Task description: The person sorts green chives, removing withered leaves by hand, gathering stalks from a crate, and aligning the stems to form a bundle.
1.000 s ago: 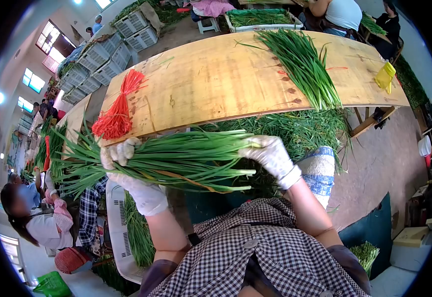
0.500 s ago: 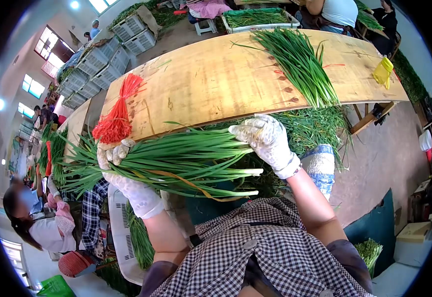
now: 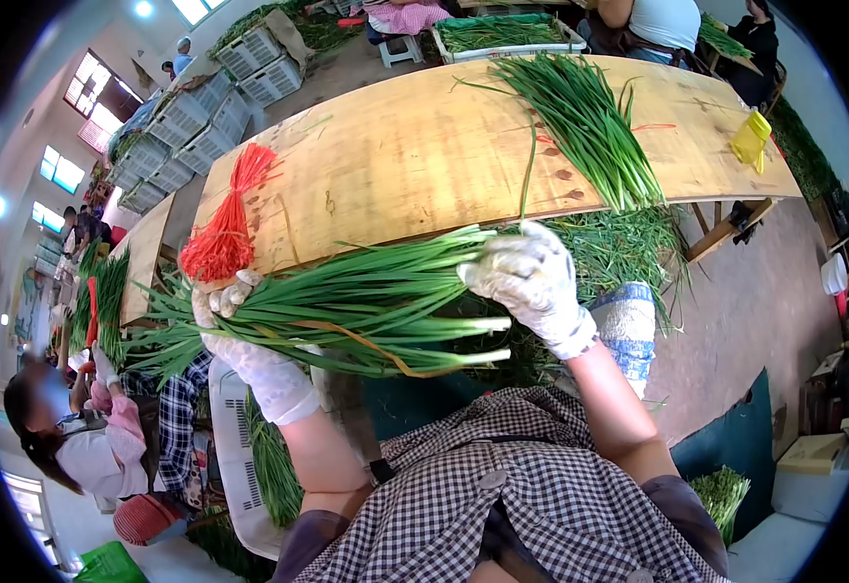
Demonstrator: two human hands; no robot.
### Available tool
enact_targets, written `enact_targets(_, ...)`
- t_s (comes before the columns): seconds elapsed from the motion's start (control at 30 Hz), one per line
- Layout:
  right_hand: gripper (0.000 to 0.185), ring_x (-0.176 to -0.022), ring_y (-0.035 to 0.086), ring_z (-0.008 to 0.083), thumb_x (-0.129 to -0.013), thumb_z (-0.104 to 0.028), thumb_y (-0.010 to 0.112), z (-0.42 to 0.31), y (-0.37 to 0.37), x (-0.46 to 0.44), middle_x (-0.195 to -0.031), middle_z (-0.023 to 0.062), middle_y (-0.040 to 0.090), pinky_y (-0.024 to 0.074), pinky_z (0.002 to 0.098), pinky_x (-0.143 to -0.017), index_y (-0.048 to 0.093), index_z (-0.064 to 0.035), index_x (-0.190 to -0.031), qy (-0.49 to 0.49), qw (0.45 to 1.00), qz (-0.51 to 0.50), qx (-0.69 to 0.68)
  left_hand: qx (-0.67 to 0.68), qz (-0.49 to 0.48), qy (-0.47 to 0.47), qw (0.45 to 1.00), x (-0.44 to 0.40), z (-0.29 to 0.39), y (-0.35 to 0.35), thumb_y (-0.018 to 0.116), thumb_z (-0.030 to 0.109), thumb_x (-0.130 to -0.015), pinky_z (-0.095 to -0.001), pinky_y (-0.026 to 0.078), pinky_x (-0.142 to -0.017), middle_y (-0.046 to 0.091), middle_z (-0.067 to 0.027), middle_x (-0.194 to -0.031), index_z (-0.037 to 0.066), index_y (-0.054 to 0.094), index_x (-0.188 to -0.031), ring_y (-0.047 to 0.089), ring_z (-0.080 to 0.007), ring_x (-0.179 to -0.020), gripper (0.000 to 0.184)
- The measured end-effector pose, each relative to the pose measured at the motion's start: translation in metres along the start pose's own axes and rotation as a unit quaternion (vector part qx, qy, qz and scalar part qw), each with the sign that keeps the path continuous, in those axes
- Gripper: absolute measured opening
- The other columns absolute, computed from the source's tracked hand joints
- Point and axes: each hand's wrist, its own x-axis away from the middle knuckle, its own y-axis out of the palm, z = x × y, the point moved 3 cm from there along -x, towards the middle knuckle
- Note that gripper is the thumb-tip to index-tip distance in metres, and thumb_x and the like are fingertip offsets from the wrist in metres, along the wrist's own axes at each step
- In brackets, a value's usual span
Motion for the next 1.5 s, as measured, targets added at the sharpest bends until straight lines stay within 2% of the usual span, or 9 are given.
enact_targets(0.37, 0.021, -0.092, 0.061, 0.02, -0.073, -0.015, 0.071, 0.007, 0.018, 0.011, -0.096, -0.0014, 0.067, 0.047, 0.0371, -0.088, 0.069, -0.0176, -0.094, 0.051, 0.986, 0.038, -0.154, 0.012, -0.054, -0.041, 0.998, -0.005, 0.003, -0.005, 0.048, 0.022, -0.095, -0.0332, 0.044, -0.085, 0.048, 0.0003, -0.061, 0.011, 0.045, -0.065, 0.049, -0.0136, -0.06, 0.032)
enact_targets(0.5, 0.016, -0.091, 0.065, 0.019, -0.079, -0.014, 0.072, 0.051, 0.013, 0.052, -0.086, 0.0054, 0.07, 0.0507, 0.032, -0.083, 0.07, -0.0066, -0.093, 0.446, 0.89, -0.052, -0.082, 0.033, -0.125, -0.046, 0.991, -0.014, 0.031, -0.018, 0.054, 0.024, -0.092, -0.0319, 0.041, -0.088, 0.05, 0.0026, -0.067, 0.014, 0.045, -0.065, 0.051, -0.0117, -0.073, 0.03)
enact_targets(0.57, 0.032, -0.098, 0.064, 0.0188, -0.079, -0.015, 0.074, 0.068, 0.02, 0.083, -0.099, 0.0082, 0.069, 0.0501, 0.0323, -0.085, 0.066, -0.0063, -0.109, 0.503, 0.841, -0.118, -0.161, -0.016, 0.093, 0.036, 0.995, 0.021, 0.019, 0.037, 0.053, 0.021, -0.092, -0.0321, 0.046, -0.079, 0.05, 0.0021, -0.058, 0.014, 0.048, -0.065, 0.05, -0.0131, -0.06, 0.028)
enact_targets(0.7, 0.043, -0.097, 0.062, 0.0169, -0.085, -0.019, 0.068, 0.003, 0.021, 0.019, -0.111, 0.0103, 0.063, 0.0507, 0.0297, -0.08, 0.056, -0.0051, -0.124, 0.439, 0.656, -0.083, -0.608, 0.133, -0.112, -0.05, 0.983, -0.012, 0.011, -0.003, 0.057, 0.023, -0.09, -0.0296, 0.045, -0.081, 0.05, 0.0021, -0.059, 0.014, 0.047, -0.064, 0.049, -0.0102, -0.062, 0.029)
enact_targets(0.9, 0.019, -0.07, 0.064, 0.0131, -0.086, -0.016, 0.063, -0.012, -0.006, 0.008, -0.08, 0.0122, 0.067, 0.0532, 0.0267, -0.065, 0.067, 0.0023, -0.089, 0.368, 0.623, -0.103, -0.683, 0.004, -0.123, 0.149, 0.981, -0.007, 0.028, 0.048, 0.049, 0.023, -0.094, -0.034, 0.043, -0.091, 0.048, 0.0003, -0.056, 0.014, 0.042, -0.058, 0.05, -0.0159, -0.062, 0.038)
enact_targets(1.03, 0.036, -0.091, 0.064, 0.0186, -0.087, -0.011, 0.061, 0.034, -0.006, 0.04, -0.101, 0.0135, 0.066, 0.0529, 0.0292, -0.08, 0.056, 0.0018, -0.12, 0.448, 0.601, 0.035, -0.661, 0.015, -0.009, 0.137, 0.99, -0.019, 0.033, 0.058, 0.049, 0.023, -0.094, -0.0363, 0.046, -0.091, 0.049, -0.0018, -0.056, 0.011, 0.045, -0.058, 0.051, -0.0164, -0.06, 0.038)
enact_targets(1.1, 0.052, -0.114, 0.054, 0.0222, -0.087, -0.009, 0.061, 0.027, 0.005, 0.031, -0.127, 0.013, 0.055, 0.0437, 0.0324, -0.097, 0.043, -0.0016, -0.136, 0.437, 0.714, -0.083, -0.541, 0.053, -0.032, 0.085, 0.994, -0.031, 0.026, 0.054, 0.05, 0.023, -0.094, -0.0368, 0.047, -0.091, 0.049, -0.0027, -0.056, 0.01, 0.046, -0.059, 0.051, -0.0166, -0.06, 0.038)
enact_targets(1.13, 0.062, -0.124, 0.046, 0.0203, -0.087, -0.008, 0.061, 0.019, 0.011, 0.031, -0.139, 0.0105, 0.044, 0.0347, 0.0334, -0.105, 0.034, -0.0038, -0.142, 0.449, 0.601, -0.069, -0.657, 0.043, -0.014, 0.082, 0.996, -0.031, 0.019, 0.055, 0.05, 0.023, -0.094, -0.0374, 0.048, -0.09, 0.049, -0.0039, -0.057, 0.009, 0.046, -0.059, 0.051, -0.0176, -0.061, 0.038)
enact_targets(1.5, 0.053, -0.095, 0.06, 0.011, -0.089, -0.004, 0.056, 0.015, 0.02, 0.015, -0.122, 0.0059, 0.057, 0.0501, 0.0267, -0.087, 0.039, -0.0031, -0.139, 0.488, 0.558, -0.006, -0.671, 0.033, 0.031, 0.047, 0.998, -0.041, -0.001, 0.056, 0.053, 0.027, -0.092, -0.0386, 0.05, -0.081, 0.05, -0.0082, -0.058, 0.009, 0.046, -0.058, 0.049, -0.0234, -0.061, 0.039)
